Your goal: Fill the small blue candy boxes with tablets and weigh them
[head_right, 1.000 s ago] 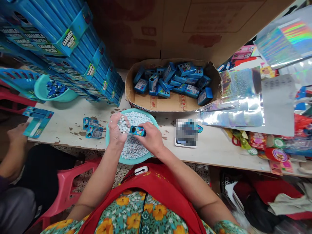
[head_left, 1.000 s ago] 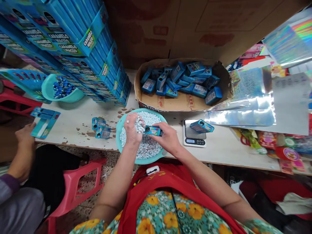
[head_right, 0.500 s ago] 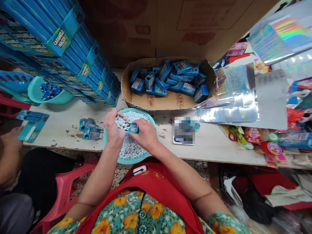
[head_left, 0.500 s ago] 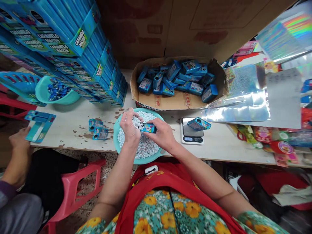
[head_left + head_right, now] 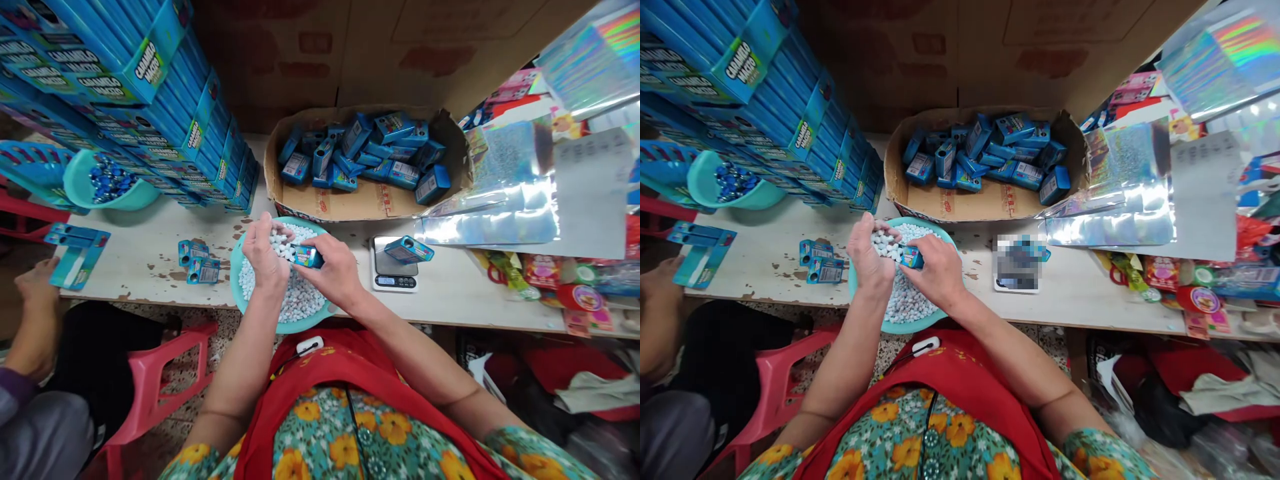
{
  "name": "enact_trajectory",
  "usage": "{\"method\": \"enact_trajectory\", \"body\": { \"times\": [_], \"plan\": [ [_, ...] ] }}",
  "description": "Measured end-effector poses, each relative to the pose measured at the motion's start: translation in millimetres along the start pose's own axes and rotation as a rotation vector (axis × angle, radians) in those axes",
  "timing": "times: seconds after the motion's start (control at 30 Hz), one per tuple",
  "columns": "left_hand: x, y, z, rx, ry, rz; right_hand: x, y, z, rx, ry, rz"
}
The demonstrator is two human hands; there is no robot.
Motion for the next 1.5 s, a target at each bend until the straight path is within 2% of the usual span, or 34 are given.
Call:
{"method": "enact_trajectory", "body": {
  "times": [0.13, 0.33, 0.5, 0.73, 0.87, 1.03, 1.17, 1.37, 1.43, 1.5],
  "plan": [
    [3.7, -0.4, -0.8, -0.059, 0.024, 0.062, -3.6, -2.3, -0.4, 0.023, 0.012, -0.033],
    [4.0, -0.9, -3.3, -0.046, 0.068, 0.095, -4.8, -3.6, 3.1, 0.025, 0.044, -0.033],
    [-5.6, 2.6, -7.7, -0.014, 0.03, 0.009, -0.4, -2.5, 9.0, -0.02, 0.011, -0.005],
    [0.1, -2.5, -10.2, -0.034, -0.072, -0.067, -4.3, -3.6, 7.8, -0.023, 0.003, -0.008],
    [3.2, -2.4, -10.1, -0.033, -0.086, -0.02, -7.9, -1.9, 2.7, 0.01, -0.019, -0.043],
    [-11.1, 3.3, -12.7, -0.007, -0.038, -0.058, -2.2, -1.1, 6.9, -0.045, -0.104, 0.017],
    [-3.6, 0.2, -14.1, -0.021, -0.034, 0.025, -10.4, -2.6, 6.7, -0.052, -0.123, -0.024],
    [6.0, 3.3, -21.2, 0.064, -0.01, 0.054, -22.8, 0.8, 8.7, -0.063, -0.2, -0.054],
    [3.2, 2.0, -23.1, 0.1, 0.014, 0.119, -25.0, 2.1, 12.5, -0.074, -0.238, -0.077],
    [0.0, -4.9, -23.0, 0.175, 0.078, 0.252, -27.5, 5.4, 20.8, -0.097, -0.307, -0.118]
  ]
}}
Point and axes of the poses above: each hand's wrist, its own y-axis away from the middle knuckle, its own z-axis out of the back of the hand, x = y × z, the point moved 4 cm from there along -y, towards the middle knuckle, and after that the axes turned 12 degrees about -y, right-handed, at the moved point
